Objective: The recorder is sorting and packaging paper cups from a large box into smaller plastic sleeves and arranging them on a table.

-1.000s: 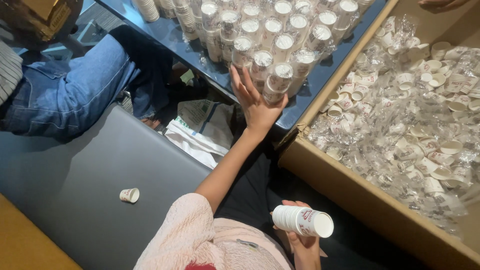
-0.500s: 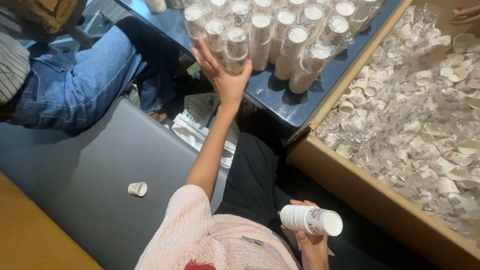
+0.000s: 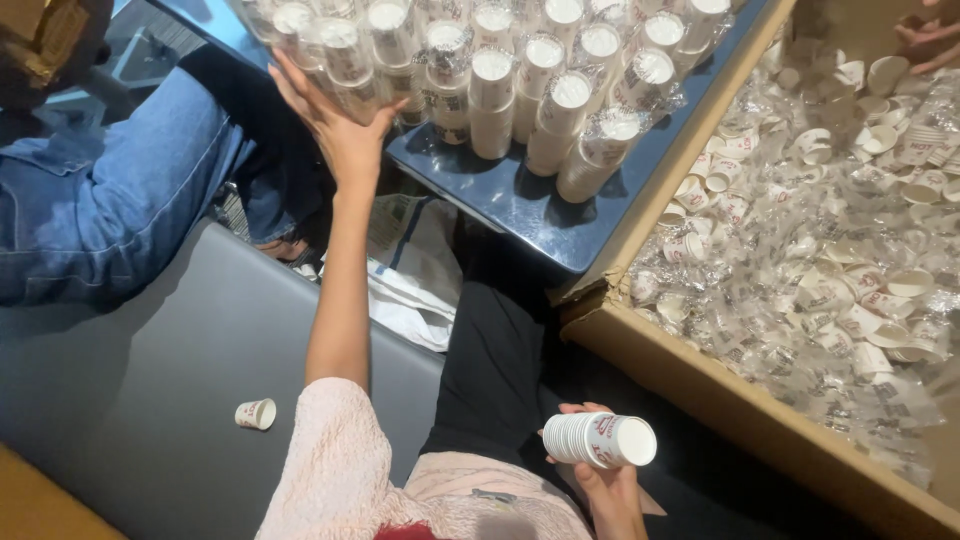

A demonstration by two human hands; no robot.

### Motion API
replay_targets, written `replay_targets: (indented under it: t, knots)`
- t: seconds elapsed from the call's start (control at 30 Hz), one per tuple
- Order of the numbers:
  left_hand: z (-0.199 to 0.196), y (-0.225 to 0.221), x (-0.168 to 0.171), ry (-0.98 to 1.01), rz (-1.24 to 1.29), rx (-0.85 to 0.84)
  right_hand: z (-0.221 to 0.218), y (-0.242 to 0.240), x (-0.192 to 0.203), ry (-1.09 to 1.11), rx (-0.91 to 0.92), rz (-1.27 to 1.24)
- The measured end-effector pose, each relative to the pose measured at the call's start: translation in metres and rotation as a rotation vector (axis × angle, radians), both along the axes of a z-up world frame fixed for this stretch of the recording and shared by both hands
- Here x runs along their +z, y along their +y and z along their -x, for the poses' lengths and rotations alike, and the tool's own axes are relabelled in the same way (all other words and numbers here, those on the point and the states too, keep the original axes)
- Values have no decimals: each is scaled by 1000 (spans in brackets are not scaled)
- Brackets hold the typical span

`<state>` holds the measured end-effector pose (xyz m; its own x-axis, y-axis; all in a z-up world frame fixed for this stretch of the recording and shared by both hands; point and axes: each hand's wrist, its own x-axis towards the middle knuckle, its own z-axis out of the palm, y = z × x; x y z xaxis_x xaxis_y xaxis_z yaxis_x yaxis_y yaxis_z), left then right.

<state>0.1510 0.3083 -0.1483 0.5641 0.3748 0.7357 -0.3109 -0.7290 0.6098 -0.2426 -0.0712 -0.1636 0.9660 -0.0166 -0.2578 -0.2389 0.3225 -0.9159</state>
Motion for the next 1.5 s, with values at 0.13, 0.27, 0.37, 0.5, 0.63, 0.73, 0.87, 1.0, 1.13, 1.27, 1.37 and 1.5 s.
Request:
replay_targets:
  t: [0.13,0.27,0.37,0.5,0.63,0.73,0.87,1.0,1.13,1.27,1.37,1.5]
  knots:
    - [-14,17,-2,15,33,-27,-8,5,9,-30,13,-41]
    - [-17,26,0,75,-3,-46,-12,12,20,7,50,-1]
    - [-5,22,3,51,-58,-64,-13,15,22,10,64,28]
    - [22,6,-4,43,-9,-74,-13,16,22,-4,78,61]
    - [35,-7,1,52,-20,-73,-10,14,22,27,77,99]
    - [26,-4,-2,49,27,-115,-8,13,25,45,75,95]
    - [-12,13,-41,106,-52,57,-7,13,25,-8,66,47]
    - [-36,8,-55,345,-15,170,-6,11,17,-46,48,18]
    - [-50,10,-50,364,-127,226,-7,12,23,-38,48,32]
    - [-57,13,-43,523,-227,235,-8,13,24,-24,53,38]
    - [-52,13,-35,523,-230,209,-8,17,28,7,57,72]
    - [-34,8,-22,541,-125,161,-9,18,28,2,65,124]
